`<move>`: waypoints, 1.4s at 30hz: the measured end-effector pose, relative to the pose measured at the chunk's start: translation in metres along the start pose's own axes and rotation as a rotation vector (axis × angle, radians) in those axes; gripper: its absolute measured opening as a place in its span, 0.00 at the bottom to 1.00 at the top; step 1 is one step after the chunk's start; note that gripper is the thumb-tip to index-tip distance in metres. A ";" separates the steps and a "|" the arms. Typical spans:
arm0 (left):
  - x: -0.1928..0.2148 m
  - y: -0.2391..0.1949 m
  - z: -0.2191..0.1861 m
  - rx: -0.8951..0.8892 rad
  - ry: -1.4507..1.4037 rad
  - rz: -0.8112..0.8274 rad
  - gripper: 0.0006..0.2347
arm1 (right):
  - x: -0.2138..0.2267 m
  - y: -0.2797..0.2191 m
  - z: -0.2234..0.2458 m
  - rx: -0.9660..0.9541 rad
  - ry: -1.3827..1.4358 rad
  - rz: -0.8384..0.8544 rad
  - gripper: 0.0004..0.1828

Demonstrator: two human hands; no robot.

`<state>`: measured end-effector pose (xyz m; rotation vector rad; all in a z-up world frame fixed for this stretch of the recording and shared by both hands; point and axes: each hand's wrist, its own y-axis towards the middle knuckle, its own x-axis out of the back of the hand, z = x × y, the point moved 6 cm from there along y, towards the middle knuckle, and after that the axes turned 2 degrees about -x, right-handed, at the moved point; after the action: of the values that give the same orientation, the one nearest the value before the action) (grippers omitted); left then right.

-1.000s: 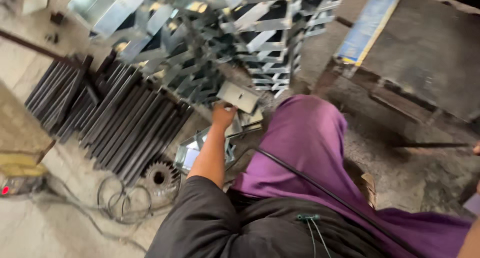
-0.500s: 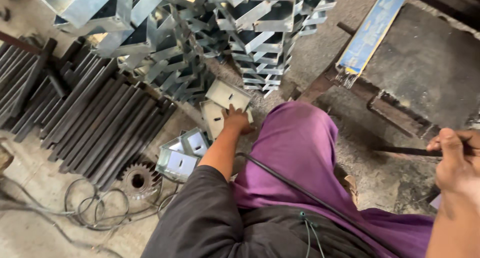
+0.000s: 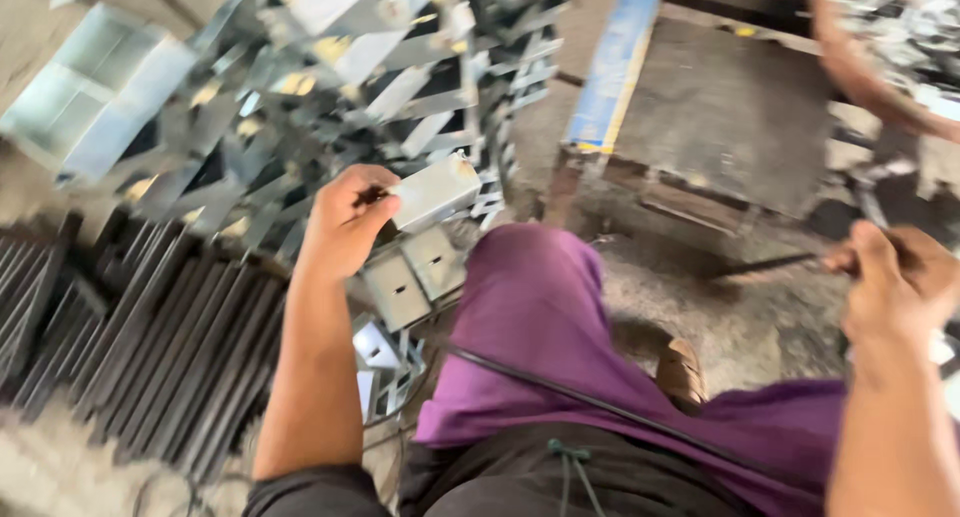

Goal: The person welds metal rings and brackets to a rectangular metal base using a welding torch and then hammers the components into place.

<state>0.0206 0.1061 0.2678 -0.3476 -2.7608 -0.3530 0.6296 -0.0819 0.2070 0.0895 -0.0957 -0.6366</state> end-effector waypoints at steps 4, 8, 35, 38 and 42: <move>-0.089 0.029 -0.103 -0.214 -0.139 0.162 0.09 | -0.003 0.001 0.028 -0.107 -0.093 -0.132 0.15; -0.228 0.036 -0.145 -0.534 0.192 0.288 0.10 | -0.001 0.001 0.015 -0.092 -0.005 -0.171 0.13; -0.625 0.228 -0.169 -0.631 0.584 0.561 0.23 | -0.061 0.034 0.018 -0.077 -0.413 0.161 0.28; -0.683 0.275 -0.150 -0.459 0.859 0.549 0.29 | -0.048 0.044 0.023 -0.175 -0.555 0.199 0.31; -0.716 0.307 -0.125 -0.154 1.040 0.603 0.30 | -0.032 0.057 0.024 -0.156 -0.602 0.258 0.29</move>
<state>0.7976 0.2190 0.1883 -0.7465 -1.5335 -0.4213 0.6350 -0.0188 0.2356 -0.2654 -0.6282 -0.3938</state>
